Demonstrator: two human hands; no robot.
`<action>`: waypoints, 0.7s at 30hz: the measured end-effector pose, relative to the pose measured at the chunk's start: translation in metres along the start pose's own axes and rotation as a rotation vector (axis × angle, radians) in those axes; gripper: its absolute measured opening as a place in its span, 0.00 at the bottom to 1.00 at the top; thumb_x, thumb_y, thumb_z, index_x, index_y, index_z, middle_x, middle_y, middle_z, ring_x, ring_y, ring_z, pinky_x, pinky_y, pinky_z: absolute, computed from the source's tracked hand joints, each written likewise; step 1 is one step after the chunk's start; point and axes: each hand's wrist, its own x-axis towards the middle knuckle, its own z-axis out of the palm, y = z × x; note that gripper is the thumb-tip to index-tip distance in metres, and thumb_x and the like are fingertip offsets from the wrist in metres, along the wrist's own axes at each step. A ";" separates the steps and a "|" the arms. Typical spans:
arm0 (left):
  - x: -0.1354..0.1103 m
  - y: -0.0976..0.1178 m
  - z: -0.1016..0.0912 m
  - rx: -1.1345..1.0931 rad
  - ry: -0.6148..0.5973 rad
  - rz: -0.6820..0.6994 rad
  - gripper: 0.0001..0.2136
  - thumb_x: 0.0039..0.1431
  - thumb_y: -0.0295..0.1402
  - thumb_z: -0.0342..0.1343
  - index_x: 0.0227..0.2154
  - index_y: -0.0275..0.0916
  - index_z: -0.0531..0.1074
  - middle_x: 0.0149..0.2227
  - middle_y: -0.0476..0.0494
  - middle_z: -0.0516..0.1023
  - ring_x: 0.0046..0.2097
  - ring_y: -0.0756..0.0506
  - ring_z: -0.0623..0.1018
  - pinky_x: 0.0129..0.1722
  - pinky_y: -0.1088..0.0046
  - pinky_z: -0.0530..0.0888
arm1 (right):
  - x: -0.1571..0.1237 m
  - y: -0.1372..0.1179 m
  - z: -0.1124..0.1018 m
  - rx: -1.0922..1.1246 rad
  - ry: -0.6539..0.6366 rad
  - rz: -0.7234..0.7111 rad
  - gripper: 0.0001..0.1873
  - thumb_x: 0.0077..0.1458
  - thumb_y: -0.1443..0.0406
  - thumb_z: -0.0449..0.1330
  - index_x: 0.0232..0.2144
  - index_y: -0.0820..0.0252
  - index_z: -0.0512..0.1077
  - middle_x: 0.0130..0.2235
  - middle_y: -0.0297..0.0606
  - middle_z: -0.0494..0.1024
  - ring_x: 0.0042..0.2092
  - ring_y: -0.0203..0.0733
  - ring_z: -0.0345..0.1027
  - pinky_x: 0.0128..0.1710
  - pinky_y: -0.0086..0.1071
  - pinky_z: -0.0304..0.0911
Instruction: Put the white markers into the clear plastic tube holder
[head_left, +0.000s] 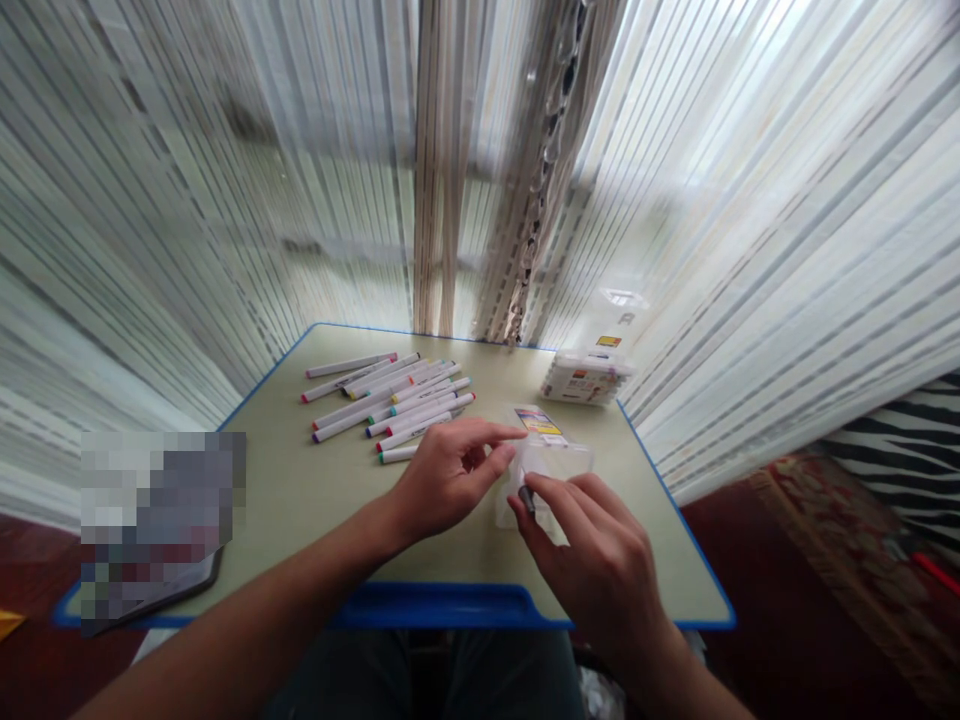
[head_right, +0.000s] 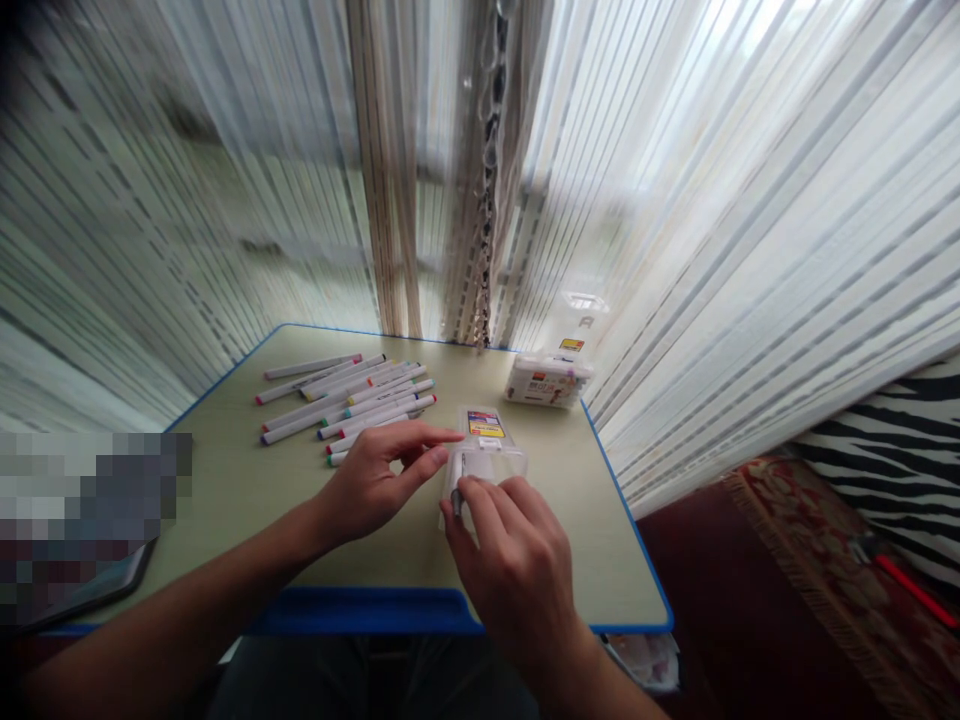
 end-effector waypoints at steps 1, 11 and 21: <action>0.000 0.000 0.000 -0.003 0.001 -0.001 0.13 0.64 0.34 0.54 0.47 0.37 0.78 0.35 0.45 0.79 0.29 0.52 0.72 0.30 0.76 0.68 | 0.000 0.000 0.000 -0.002 -0.008 0.001 0.07 0.59 0.68 0.63 0.41 0.65 0.74 0.31 0.39 0.79 0.32 0.43 0.67 0.36 0.36 0.63; 0.000 -0.001 0.001 -0.018 -0.003 -0.006 0.12 0.64 0.33 0.54 0.46 0.39 0.79 0.36 0.46 0.79 0.29 0.52 0.72 0.30 0.75 0.69 | 0.002 0.000 0.002 -0.053 -0.081 0.028 0.14 0.60 0.66 0.61 0.46 0.70 0.74 0.38 0.43 0.81 0.36 0.48 0.65 0.40 0.41 0.62; 0.001 0.002 0.002 -0.021 0.000 0.007 0.12 0.63 0.32 0.54 0.46 0.37 0.79 0.36 0.46 0.79 0.28 0.52 0.71 0.30 0.76 0.69 | 0.003 -0.008 0.003 -0.183 -0.210 0.118 0.19 0.58 0.62 0.62 0.50 0.68 0.72 0.44 0.43 0.81 0.42 0.53 0.65 0.42 0.45 0.57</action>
